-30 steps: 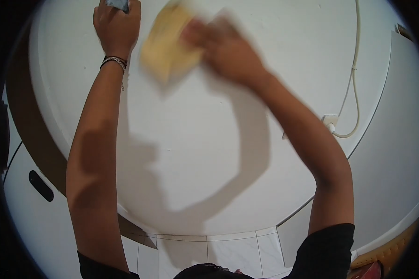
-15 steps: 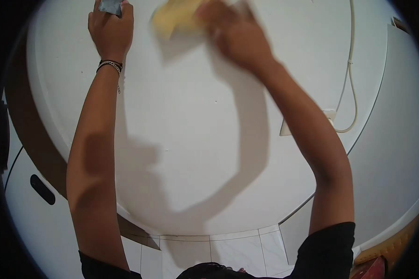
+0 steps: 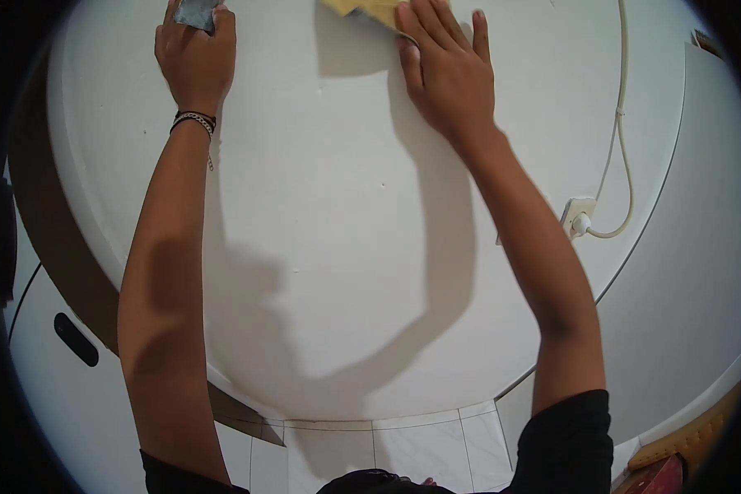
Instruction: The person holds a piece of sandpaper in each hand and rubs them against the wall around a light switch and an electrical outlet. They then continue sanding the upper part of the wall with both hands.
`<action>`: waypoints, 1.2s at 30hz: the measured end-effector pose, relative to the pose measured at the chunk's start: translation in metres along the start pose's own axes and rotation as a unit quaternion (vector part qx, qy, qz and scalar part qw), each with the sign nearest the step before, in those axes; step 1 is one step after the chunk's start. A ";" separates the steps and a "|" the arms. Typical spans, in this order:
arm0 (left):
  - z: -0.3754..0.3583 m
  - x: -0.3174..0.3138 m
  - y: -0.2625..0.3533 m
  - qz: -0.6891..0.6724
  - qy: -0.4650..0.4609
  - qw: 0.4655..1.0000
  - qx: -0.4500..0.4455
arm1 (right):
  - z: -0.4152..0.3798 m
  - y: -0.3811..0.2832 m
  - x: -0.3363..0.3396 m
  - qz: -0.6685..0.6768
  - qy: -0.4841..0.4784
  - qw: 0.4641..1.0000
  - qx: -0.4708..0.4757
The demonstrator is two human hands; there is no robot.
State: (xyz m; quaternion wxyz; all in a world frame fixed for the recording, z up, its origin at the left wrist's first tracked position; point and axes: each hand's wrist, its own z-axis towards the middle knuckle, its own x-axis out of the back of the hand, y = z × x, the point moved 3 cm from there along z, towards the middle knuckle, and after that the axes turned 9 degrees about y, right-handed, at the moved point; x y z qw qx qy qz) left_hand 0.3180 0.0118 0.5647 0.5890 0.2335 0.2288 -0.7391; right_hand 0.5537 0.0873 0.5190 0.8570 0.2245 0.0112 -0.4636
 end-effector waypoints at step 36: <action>-0.011 0.050 -0.057 0.183 -0.482 0.801 0.304 | 0.046 0.045 -0.004 -0.078 0.050 0.980 -0.178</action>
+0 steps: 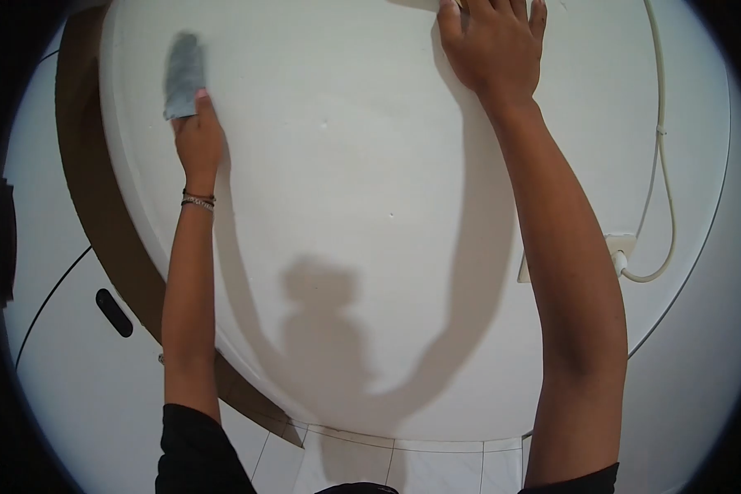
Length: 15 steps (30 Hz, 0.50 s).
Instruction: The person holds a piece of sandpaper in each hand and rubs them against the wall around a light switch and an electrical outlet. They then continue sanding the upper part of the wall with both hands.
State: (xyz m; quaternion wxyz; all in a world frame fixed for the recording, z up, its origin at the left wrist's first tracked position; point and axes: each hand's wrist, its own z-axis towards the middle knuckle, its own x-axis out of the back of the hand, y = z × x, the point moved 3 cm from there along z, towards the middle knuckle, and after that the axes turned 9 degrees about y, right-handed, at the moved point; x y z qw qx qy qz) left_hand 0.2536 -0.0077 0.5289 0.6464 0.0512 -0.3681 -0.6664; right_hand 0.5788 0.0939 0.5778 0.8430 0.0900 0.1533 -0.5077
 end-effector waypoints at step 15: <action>-0.004 -0.035 -0.039 0.151 0.274 0.930 -0.193 | -0.002 0.004 0.000 0.036 0.024 0.999 0.012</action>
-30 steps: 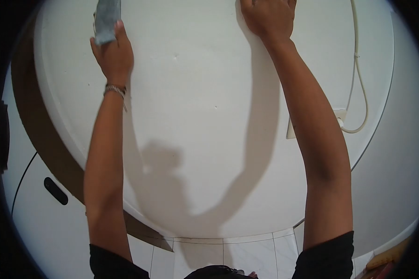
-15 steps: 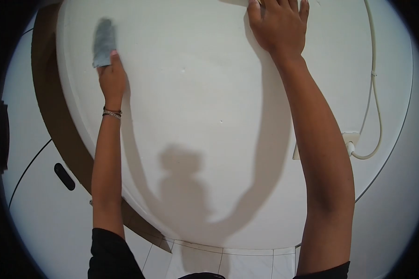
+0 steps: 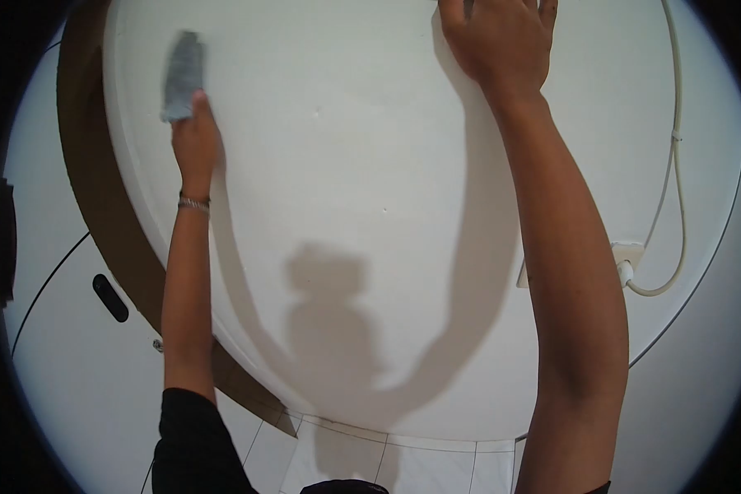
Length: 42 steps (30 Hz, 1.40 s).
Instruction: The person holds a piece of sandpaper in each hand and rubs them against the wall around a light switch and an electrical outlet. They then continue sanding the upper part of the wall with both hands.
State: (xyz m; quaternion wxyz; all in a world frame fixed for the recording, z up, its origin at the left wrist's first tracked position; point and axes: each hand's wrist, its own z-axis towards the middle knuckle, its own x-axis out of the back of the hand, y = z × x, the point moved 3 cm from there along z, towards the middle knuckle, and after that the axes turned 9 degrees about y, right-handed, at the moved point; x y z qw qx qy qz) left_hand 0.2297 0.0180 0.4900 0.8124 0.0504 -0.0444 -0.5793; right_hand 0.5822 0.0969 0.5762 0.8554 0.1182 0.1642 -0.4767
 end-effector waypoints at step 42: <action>-0.152 0.017 0.047 -0.270 -0.144 0.874 -0.377 | 0.000 -0.005 0.004 -0.003 0.018 1.000 -0.001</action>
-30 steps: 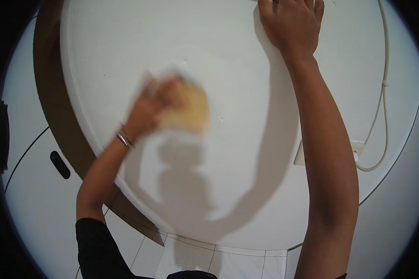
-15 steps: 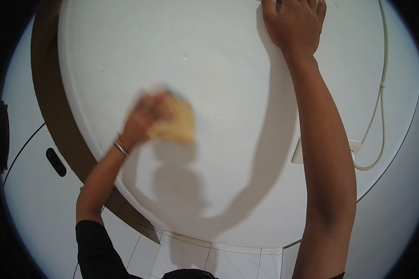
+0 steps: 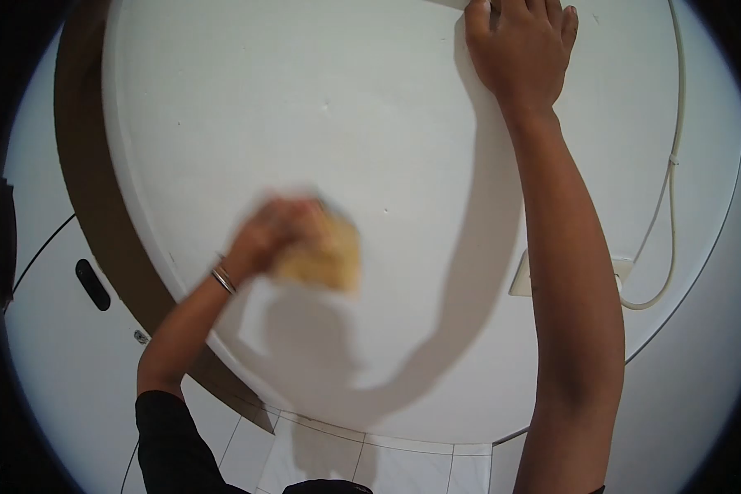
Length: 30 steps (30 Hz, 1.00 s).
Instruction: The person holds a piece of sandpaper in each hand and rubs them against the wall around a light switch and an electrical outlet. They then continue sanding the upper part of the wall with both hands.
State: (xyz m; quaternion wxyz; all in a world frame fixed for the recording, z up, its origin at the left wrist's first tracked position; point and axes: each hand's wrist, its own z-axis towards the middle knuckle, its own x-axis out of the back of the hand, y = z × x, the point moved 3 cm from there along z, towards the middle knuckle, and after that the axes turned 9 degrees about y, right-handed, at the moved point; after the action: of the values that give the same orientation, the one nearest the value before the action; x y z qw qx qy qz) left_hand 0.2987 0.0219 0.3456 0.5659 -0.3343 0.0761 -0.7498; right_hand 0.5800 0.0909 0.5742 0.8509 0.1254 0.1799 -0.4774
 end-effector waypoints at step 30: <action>-0.071 -0.031 0.053 0.053 -0.068 0.996 -0.009 | -0.002 0.024 -0.023 0.010 0.090 0.989 0.114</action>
State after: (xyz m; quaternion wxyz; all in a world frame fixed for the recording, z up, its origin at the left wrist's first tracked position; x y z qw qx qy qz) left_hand 0.3036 0.0121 0.2522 0.6056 -0.3845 0.0617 -0.6940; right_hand 0.5891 0.1217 0.5829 0.8159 0.2660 0.1991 -0.4732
